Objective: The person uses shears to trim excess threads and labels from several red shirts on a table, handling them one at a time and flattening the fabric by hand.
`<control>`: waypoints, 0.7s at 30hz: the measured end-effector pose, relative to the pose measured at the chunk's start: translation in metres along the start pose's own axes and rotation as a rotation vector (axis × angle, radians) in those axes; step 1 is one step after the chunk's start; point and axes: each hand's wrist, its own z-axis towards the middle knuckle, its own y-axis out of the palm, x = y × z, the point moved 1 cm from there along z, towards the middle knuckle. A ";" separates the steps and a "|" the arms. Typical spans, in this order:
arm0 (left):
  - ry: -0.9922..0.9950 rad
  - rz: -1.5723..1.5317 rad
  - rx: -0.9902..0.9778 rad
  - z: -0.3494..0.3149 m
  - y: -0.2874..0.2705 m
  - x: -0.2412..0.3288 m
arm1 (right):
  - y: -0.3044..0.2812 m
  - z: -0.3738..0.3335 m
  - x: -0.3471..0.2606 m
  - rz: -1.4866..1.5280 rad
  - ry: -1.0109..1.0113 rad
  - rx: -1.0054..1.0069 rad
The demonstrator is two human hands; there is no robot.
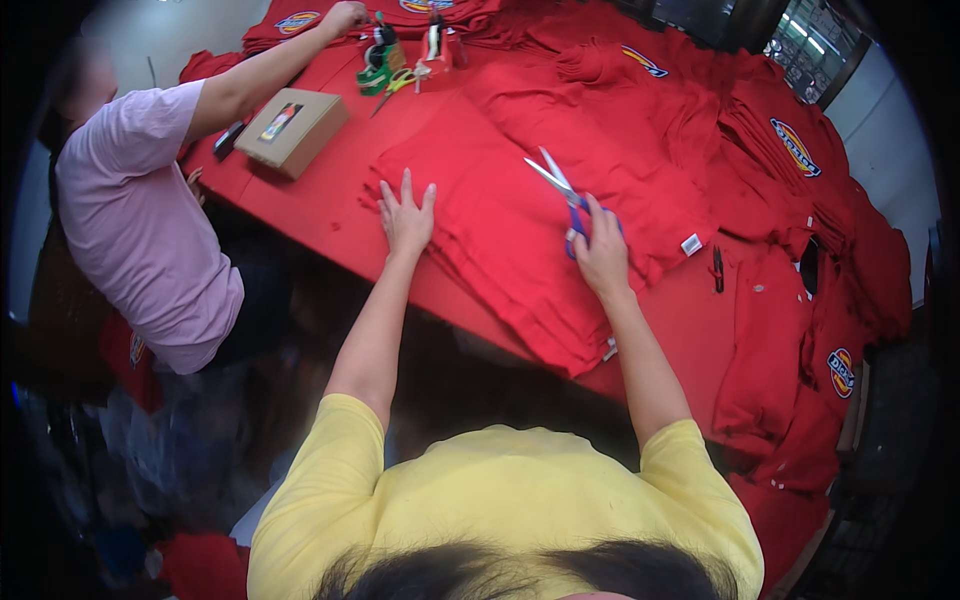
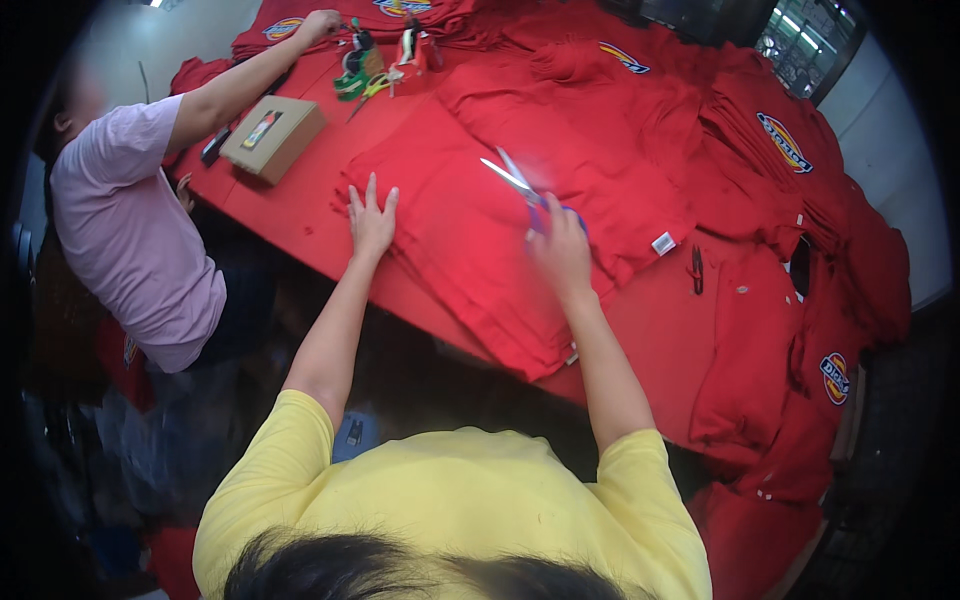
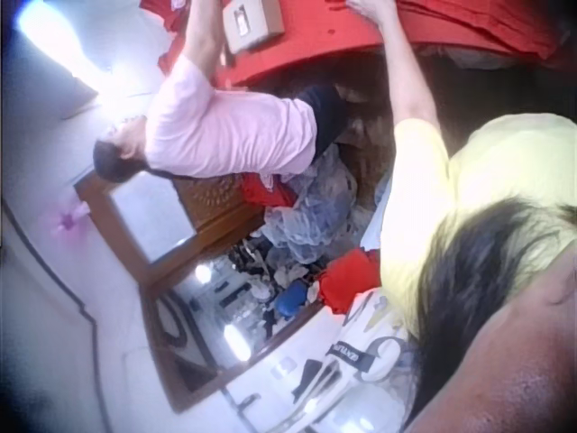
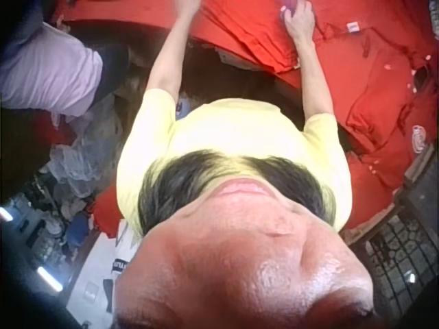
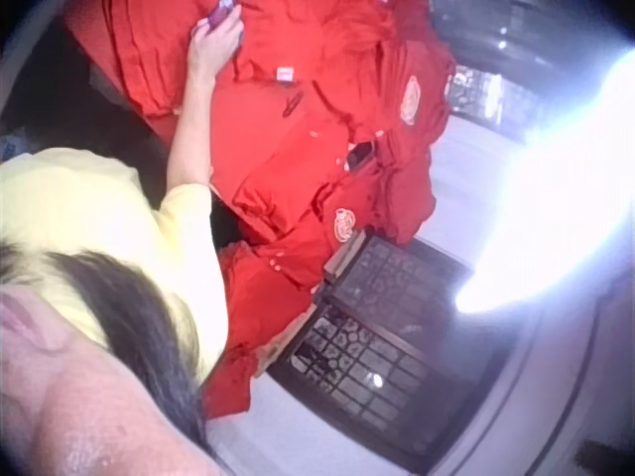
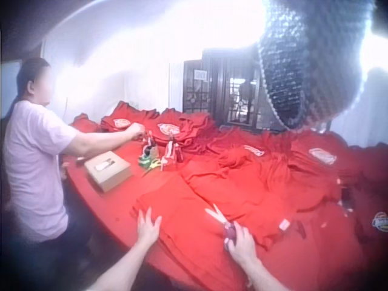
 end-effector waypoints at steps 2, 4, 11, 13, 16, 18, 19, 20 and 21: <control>-0.048 0.200 -0.096 0.020 0.014 0.021 | 0.012 0.029 0.013 0.036 -0.089 -0.068; -0.064 0.412 -0.196 0.037 0.032 0.031 | 0.025 0.047 0.044 -0.081 -0.243 -0.115; 0.162 0.457 -0.091 0.099 0.079 0.047 | 0.034 0.100 0.115 -0.072 -0.116 -0.034; 0.226 0.374 -0.029 0.116 0.088 0.050 | 0.035 0.111 0.125 -0.061 -0.114 -0.018; 0.289 0.224 0.047 0.128 0.102 0.048 | 0.032 0.116 0.133 -0.039 -0.118 0.002; 0.348 0.224 0.221 0.122 0.101 0.042 | 0.027 0.106 0.125 0.062 -0.062 -0.023; 0.384 0.226 0.311 0.116 0.095 0.039 | 0.022 0.102 0.115 0.114 -0.032 -0.028; 0.360 0.165 0.287 0.102 0.086 0.039 | 0.014 0.091 0.096 0.137 0.005 -0.059; 0.339 0.092 0.259 0.080 0.079 0.049 | 0.007 0.067 0.083 0.150 0.056 -0.143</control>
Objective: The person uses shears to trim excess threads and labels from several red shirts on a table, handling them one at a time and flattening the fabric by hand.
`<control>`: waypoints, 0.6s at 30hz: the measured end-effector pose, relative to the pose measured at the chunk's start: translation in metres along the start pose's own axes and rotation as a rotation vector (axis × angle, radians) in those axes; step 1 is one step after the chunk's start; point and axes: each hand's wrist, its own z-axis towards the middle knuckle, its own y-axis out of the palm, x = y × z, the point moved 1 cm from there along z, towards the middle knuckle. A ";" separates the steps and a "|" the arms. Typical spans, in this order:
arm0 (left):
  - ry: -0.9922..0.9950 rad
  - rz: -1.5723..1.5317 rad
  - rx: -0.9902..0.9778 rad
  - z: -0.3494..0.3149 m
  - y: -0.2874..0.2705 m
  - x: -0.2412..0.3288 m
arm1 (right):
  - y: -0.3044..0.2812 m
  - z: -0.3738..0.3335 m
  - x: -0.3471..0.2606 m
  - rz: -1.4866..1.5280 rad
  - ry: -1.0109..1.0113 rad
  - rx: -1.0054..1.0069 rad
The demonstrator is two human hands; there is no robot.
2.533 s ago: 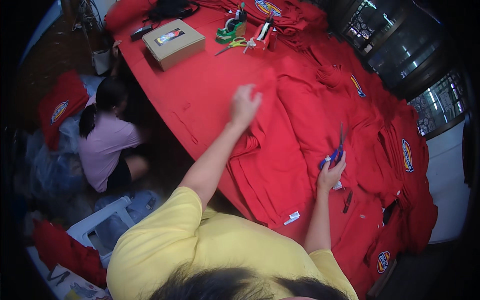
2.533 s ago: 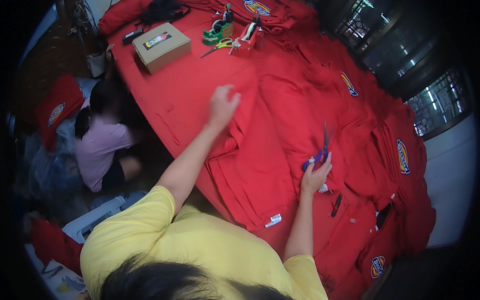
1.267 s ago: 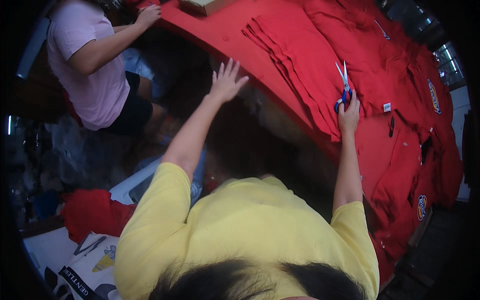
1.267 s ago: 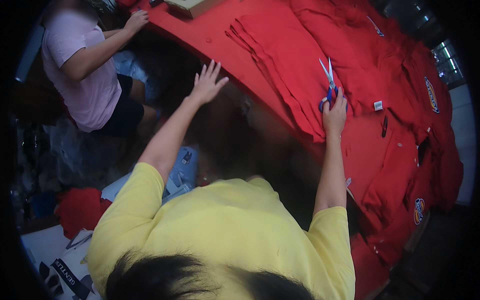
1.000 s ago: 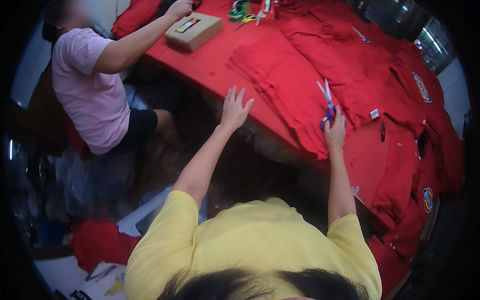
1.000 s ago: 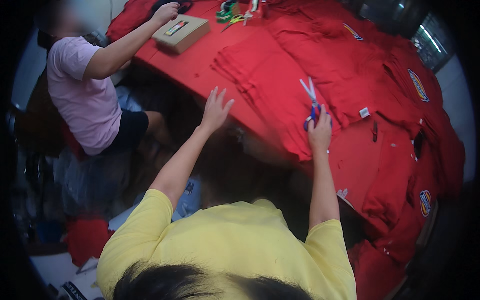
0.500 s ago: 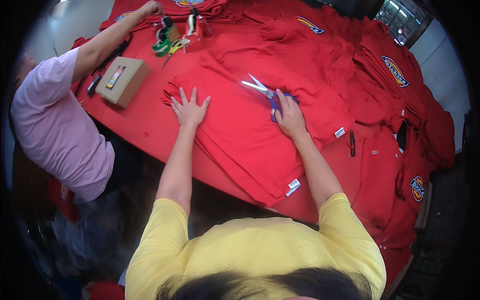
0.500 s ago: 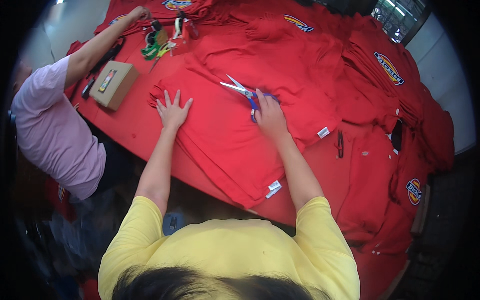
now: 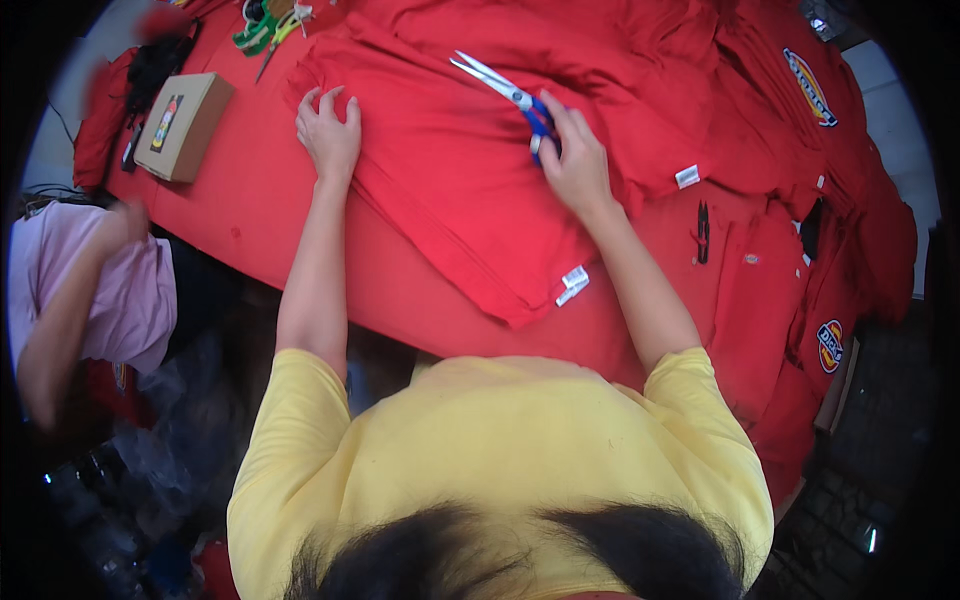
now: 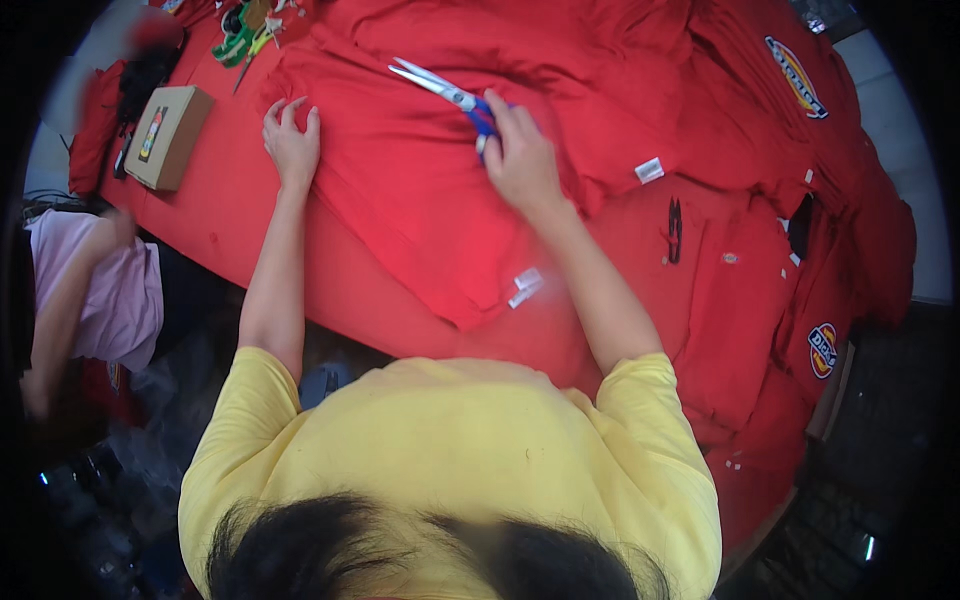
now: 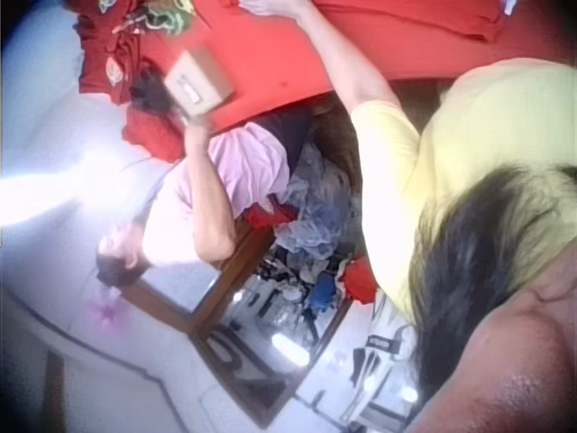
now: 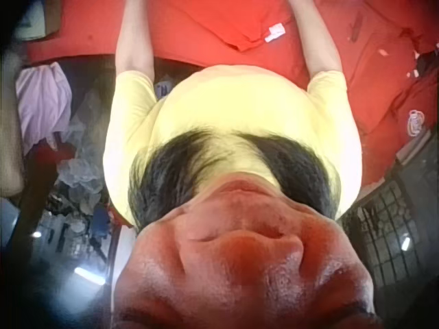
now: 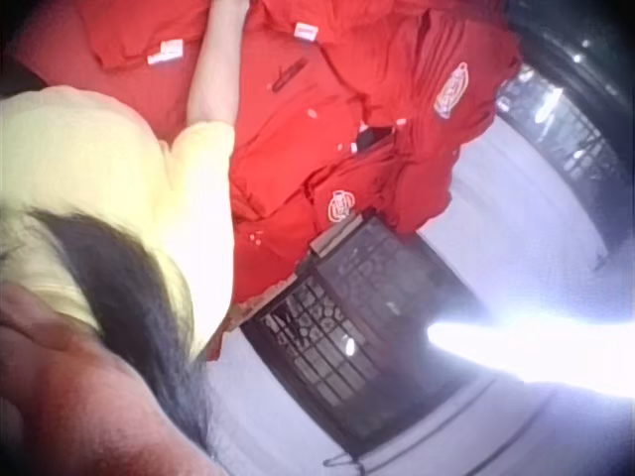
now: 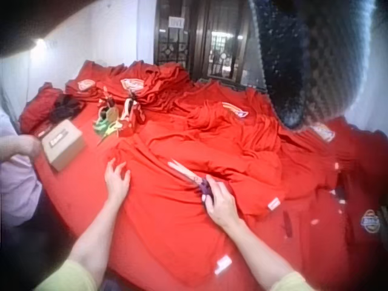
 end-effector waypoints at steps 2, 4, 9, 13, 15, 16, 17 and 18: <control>-0.041 -0.067 -0.143 -0.032 -0.037 0.019 | 0.001 -0.041 -0.030 0.064 0.066 -0.167; -0.021 -0.123 -0.454 -0.069 -0.058 0.047 | 0.000 -0.085 -0.040 0.343 0.287 -0.400; 0.278 -0.016 -0.261 -0.113 -0.063 0.062 | -0.011 -0.129 -0.061 0.407 0.349 -0.237; 0.281 0.006 -0.233 -0.115 -0.062 0.061 | -0.032 -0.150 -0.065 0.609 0.646 -0.293; 0.295 0.011 -0.226 -0.116 -0.065 0.062 | -0.048 -0.163 -0.064 0.572 0.664 -0.291; 0.305 0.003 -0.223 -0.115 -0.066 0.061 | -0.054 -0.170 -0.061 0.587 0.711 -0.269; 0.314 -0.003 -0.221 -0.114 -0.067 0.061 | -0.058 -0.177 -0.056 0.604 0.758 -0.248; 0.305 -0.006 -0.222 -0.116 -0.066 0.060 | -0.062 -0.184 -0.051 0.621 0.804 -0.228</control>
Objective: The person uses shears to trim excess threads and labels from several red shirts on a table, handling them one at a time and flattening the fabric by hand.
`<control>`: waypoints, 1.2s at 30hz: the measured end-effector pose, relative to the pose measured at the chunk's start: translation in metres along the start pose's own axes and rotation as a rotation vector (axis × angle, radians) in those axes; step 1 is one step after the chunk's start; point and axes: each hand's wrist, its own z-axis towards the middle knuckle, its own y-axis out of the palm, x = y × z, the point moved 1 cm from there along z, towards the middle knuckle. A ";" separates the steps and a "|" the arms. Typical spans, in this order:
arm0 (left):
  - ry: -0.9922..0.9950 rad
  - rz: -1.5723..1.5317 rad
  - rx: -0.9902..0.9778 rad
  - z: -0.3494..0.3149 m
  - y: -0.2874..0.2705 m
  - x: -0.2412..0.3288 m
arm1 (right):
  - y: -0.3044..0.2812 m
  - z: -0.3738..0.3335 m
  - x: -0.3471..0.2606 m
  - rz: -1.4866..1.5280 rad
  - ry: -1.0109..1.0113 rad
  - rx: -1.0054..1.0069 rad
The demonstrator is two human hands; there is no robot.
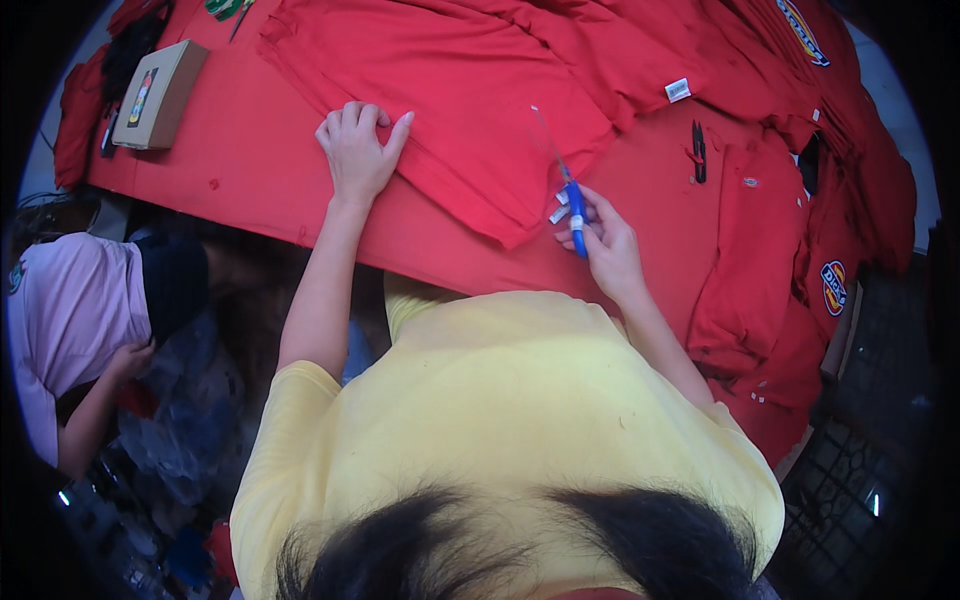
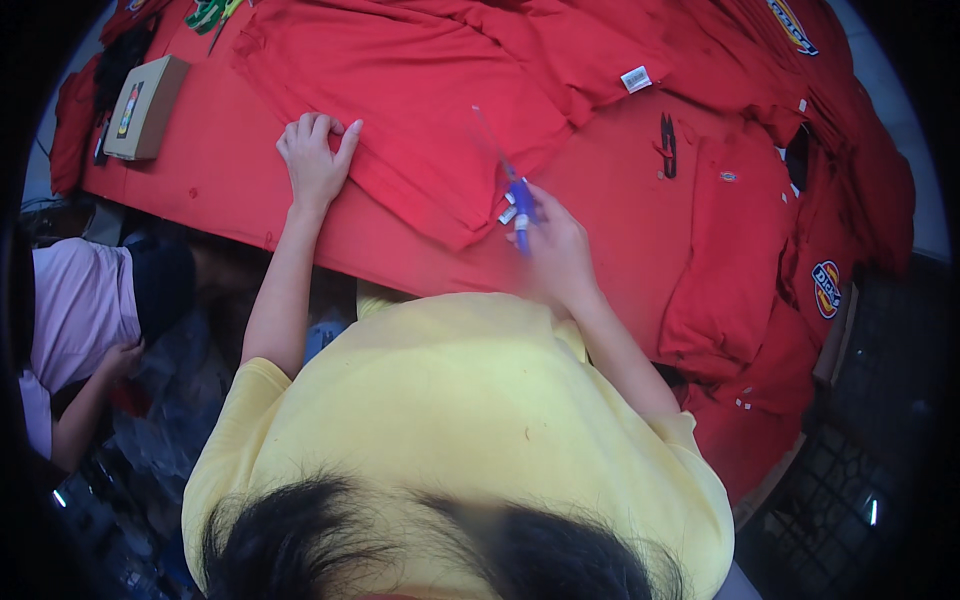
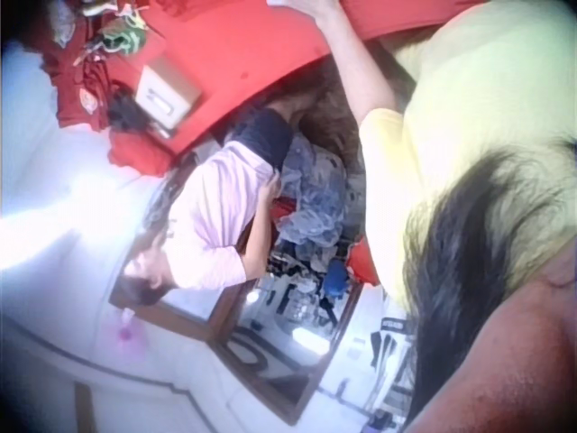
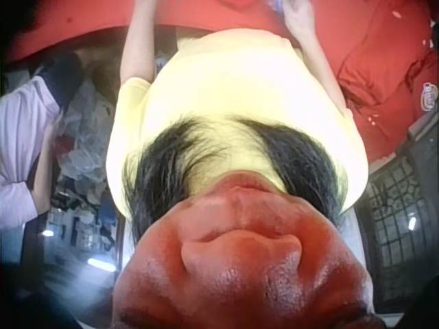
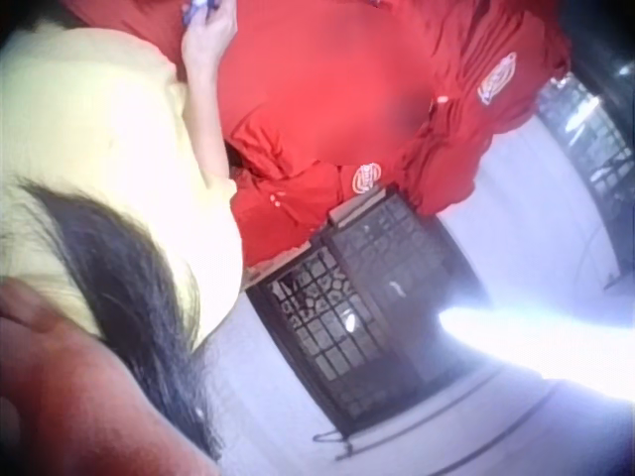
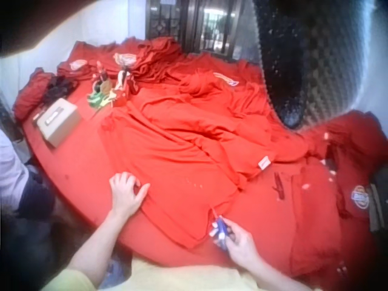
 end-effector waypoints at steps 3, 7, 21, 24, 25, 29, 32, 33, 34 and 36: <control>-0.020 0.005 0.035 -0.001 0.004 -0.004 | -0.011 -0.008 0.021 0.158 -0.111 0.087; -0.031 0.057 -0.013 0.002 0.000 0.017 | -0.018 -0.011 0.034 0.235 -0.226 0.092; -0.573 -0.936 -0.733 0.031 -0.048 0.023 | -0.032 -0.004 0.031 0.631 -0.231 0.008; -0.756 -1.672 -0.522 0.066 -0.049 0.015 | -0.027 -0.002 0.007 0.453 -0.292 0.016; -0.837 -1.797 -0.397 0.073 -0.029 0.002 | -0.023 0.000 -0.003 0.429 -0.293 -0.020; -1.180 -1.902 -0.526 0.069 0.018 0.037 | -0.009 0.003 -0.022 0.402 -0.200 -0.106; -0.922 -1.695 -0.653 0.047 0.013 0.046 | 0.000 -0.002 -0.012 0.438 -0.121 -0.108; -0.882 -1.602 -0.677 0.041 0.012 0.049 | 0.002 -0.005 -0.007 0.424 -0.094 -0.114; -0.842 -1.506 -0.689 0.034 0.008 0.051 | 0.004 -0.007 -0.004 0.410 -0.068 -0.129; -0.764 -1.316 -0.707 0.025 0.004 0.052 | 0.010 -0.012 -0.004 0.343 -0.058 -0.148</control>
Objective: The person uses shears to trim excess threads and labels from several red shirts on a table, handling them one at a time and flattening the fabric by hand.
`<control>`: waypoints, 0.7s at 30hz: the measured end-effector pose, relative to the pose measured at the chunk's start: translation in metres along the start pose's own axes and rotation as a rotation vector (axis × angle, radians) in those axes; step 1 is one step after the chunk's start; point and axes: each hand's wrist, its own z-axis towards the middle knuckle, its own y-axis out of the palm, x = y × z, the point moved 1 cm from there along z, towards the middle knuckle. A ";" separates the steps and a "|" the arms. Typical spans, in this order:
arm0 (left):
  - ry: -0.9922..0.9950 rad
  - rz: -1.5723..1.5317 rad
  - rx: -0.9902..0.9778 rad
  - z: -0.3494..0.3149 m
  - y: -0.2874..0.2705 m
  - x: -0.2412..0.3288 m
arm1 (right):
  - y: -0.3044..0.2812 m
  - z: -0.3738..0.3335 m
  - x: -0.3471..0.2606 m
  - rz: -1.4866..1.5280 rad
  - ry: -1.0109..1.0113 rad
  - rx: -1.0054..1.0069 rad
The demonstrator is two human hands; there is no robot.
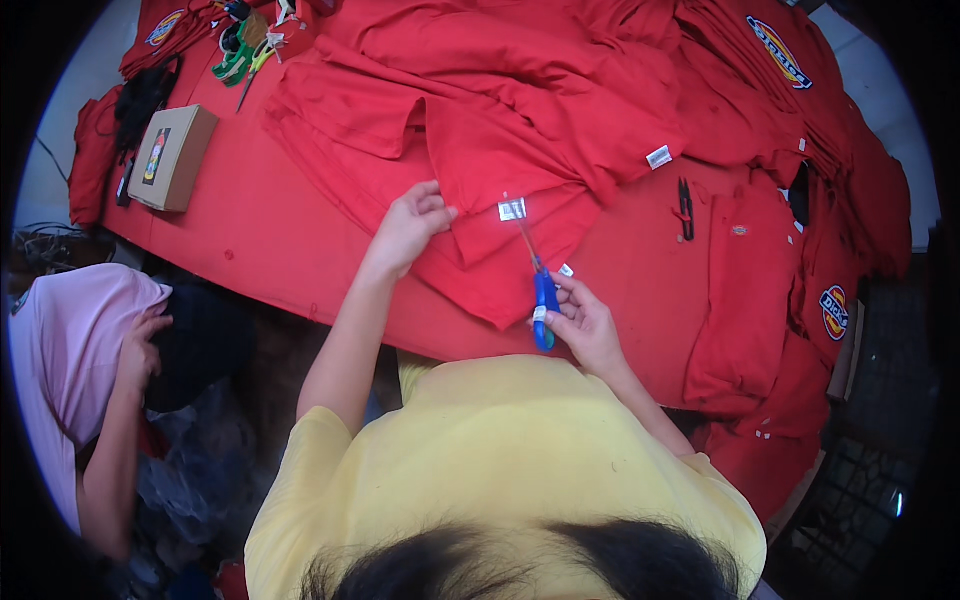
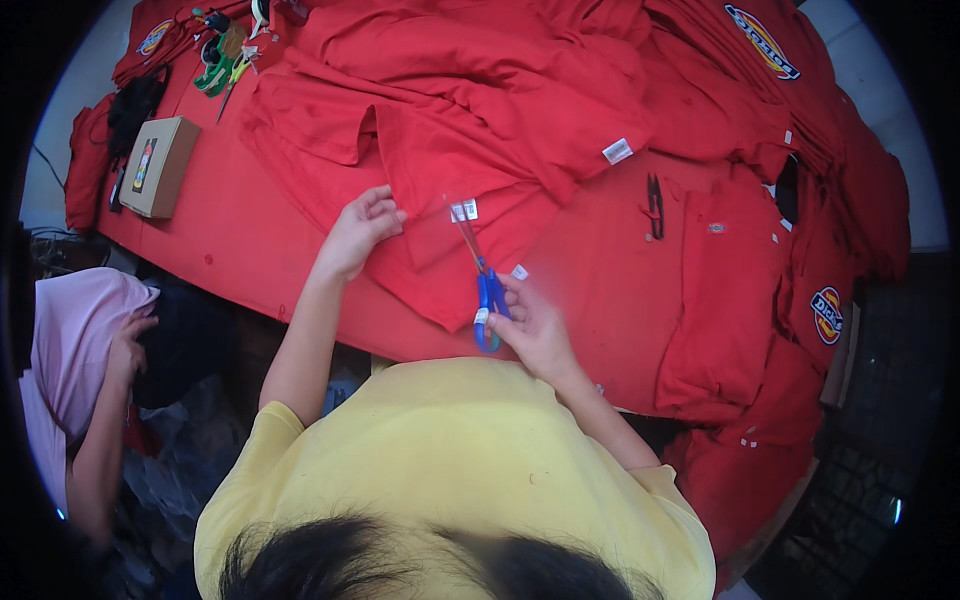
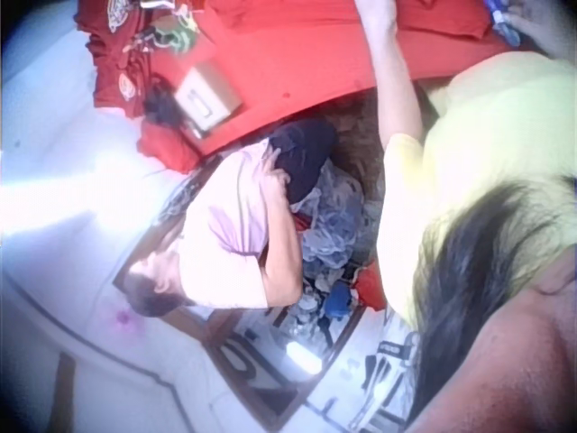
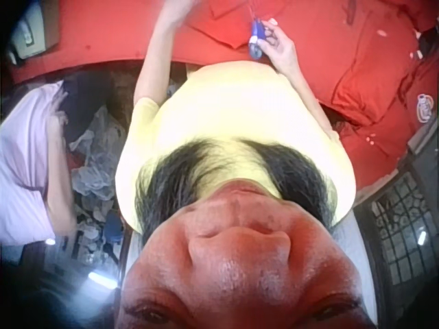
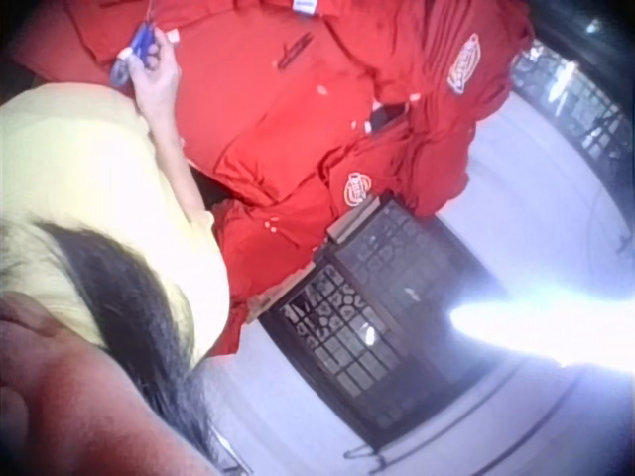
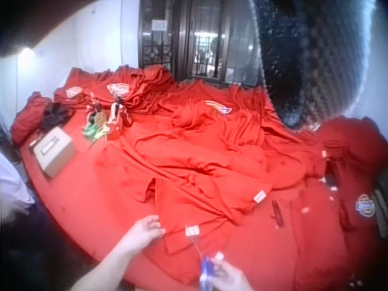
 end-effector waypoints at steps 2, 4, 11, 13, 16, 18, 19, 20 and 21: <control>0.029 0.047 0.003 -0.004 0.003 -0.005 | 0.009 -0.003 -0.002 -0.079 0.034 -0.012; 0.014 -0.013 0.016 -0.004 0.009 -0.005 | 0.013 -0.003 0.006 -0.202 -0.035 0.027; -0.141 -0.533 -0.039 -0.012 0.031 0.012 | 0.014 -0.005 -0.016 -0.621 -0.194 0.088; -0.120 -0.547 -0.011 -0.017 0.039 0.018 | 0.013 -0.009 -0.020 -0.679 -0.242 0.089; -0.069 -0.498 -0.030 -0.024 0.046 0.025 | 0.012 -0.015 -0.021 -0.729 -0.304 0.095; -0.055 -0.451 -0.091 -0.026 0.044 0.026 | 0.012 -0.019 -0.021 -0.745 -0.351 0.124; -0.041 -0.460 -0.087 -0.027 0.045 0.027 | 0.012 -0.020 -0.021 -0.763 -0.363 0.131; -0.028 -0.470 -0.083 -0.027 0.047 0.028 | 0.010 -0.021 -0.021 -0.781 -0.375 0.139; -0.014 -0.480 -0.079 -0.028 0.048 0.029 | 0.010 -0.021 -0.021 -0.799 -0.388 0.146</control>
